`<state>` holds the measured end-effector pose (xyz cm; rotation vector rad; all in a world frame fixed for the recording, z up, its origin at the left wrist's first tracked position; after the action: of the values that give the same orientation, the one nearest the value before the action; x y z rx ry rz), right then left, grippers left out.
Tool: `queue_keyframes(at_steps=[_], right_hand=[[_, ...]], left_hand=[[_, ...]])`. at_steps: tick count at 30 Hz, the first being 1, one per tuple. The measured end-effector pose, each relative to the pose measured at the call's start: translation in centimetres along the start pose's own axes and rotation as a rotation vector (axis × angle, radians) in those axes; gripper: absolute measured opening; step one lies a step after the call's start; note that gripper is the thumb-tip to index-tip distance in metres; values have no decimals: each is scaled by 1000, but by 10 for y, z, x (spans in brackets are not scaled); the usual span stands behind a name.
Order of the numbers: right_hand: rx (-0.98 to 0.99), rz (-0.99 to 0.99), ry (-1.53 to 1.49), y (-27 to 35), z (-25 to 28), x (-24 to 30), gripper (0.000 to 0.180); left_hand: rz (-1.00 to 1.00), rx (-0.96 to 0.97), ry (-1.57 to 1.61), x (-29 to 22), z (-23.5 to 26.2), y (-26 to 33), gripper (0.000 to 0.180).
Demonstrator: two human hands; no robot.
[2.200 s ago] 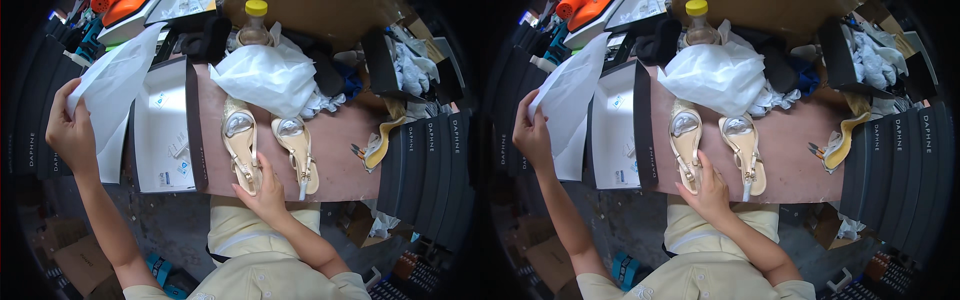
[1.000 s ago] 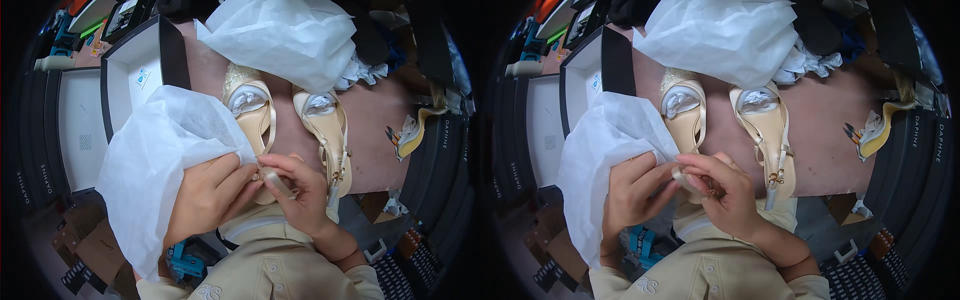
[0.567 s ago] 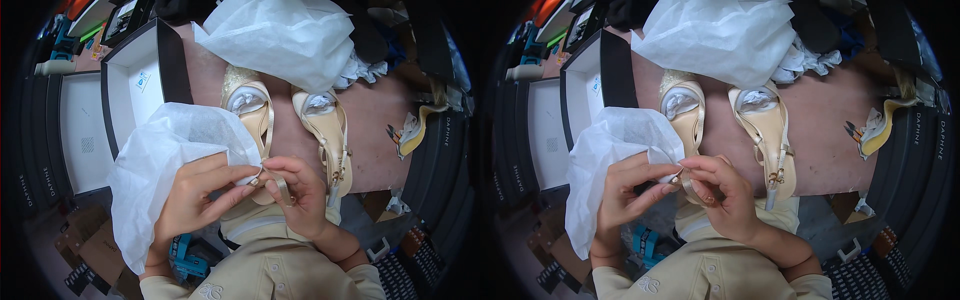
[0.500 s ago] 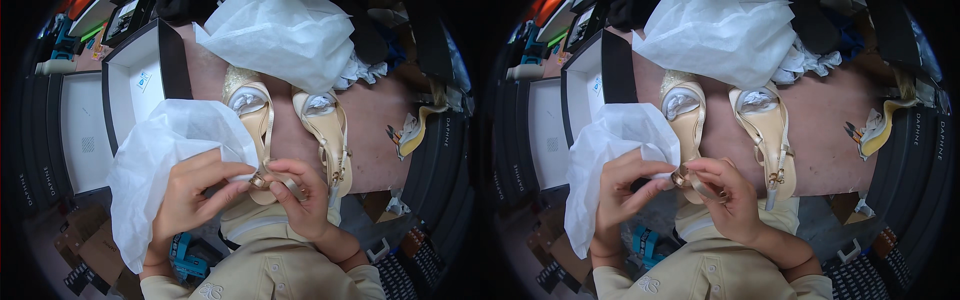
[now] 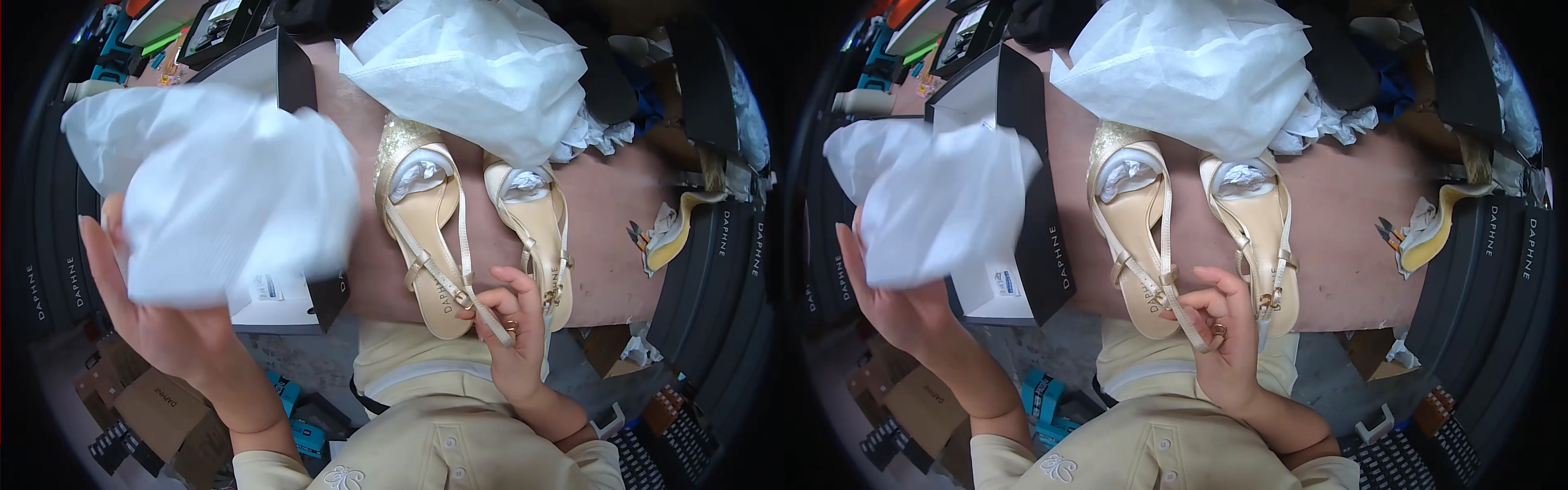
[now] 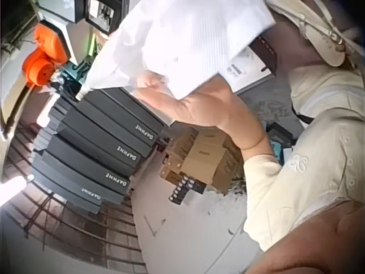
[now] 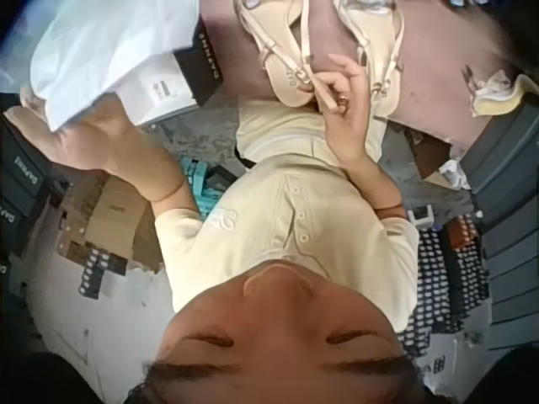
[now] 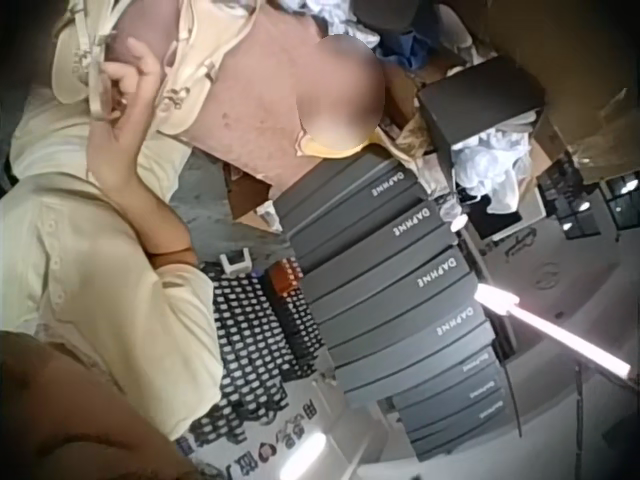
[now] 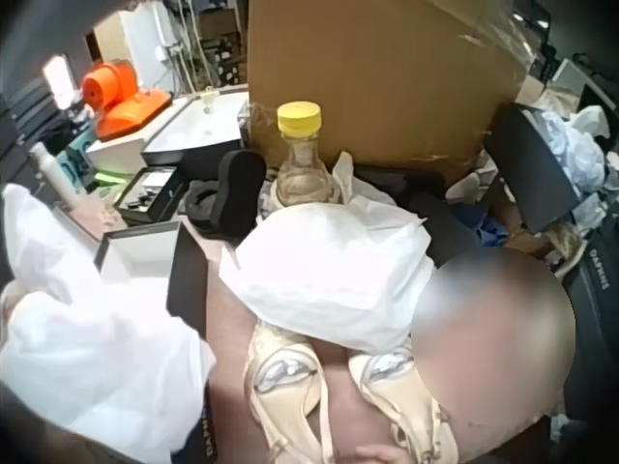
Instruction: Inspecting, cleaning, and packing finished shoes into retail boxes.
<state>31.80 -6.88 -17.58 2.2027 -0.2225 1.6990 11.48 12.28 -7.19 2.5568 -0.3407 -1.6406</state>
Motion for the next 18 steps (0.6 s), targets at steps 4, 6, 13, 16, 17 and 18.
queue_keyframes(at_steps=[4,6,13,16,17,18], right_hand=[[-29,-52,47,3,1,-2,28],[9,-103,108,1,2,2,22],[9,-168,43,-1,0,0,15],[53,-252,-17,-5,-3,-4,13],[63,-238,-9,-6,-5,-2,12],[54,-221,-6,-6,-7,-1,12]], left_hand=[[-724,-267,-1195,7,15,3,9],[-169,14,-1857,46,20,1,26],[-472,43,-1997,15,7,14,38],[-583,201,-1642,12,-35,72,34],[-445,414,-1531,34,-49,76,33],[-312,638,-1403,58,-58,76,33]])
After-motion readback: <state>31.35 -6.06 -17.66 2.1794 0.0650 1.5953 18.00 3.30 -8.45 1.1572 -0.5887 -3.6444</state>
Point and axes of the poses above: each hand's wrist, its own y-axis away from the middle knuckle, its own z-axis out of the back of the hand, x = y × z, the point moved 5 cm from there along -y, towards the middle knuckle, and after that the axes turned 10 degrees about z, right-handed, at the moved point
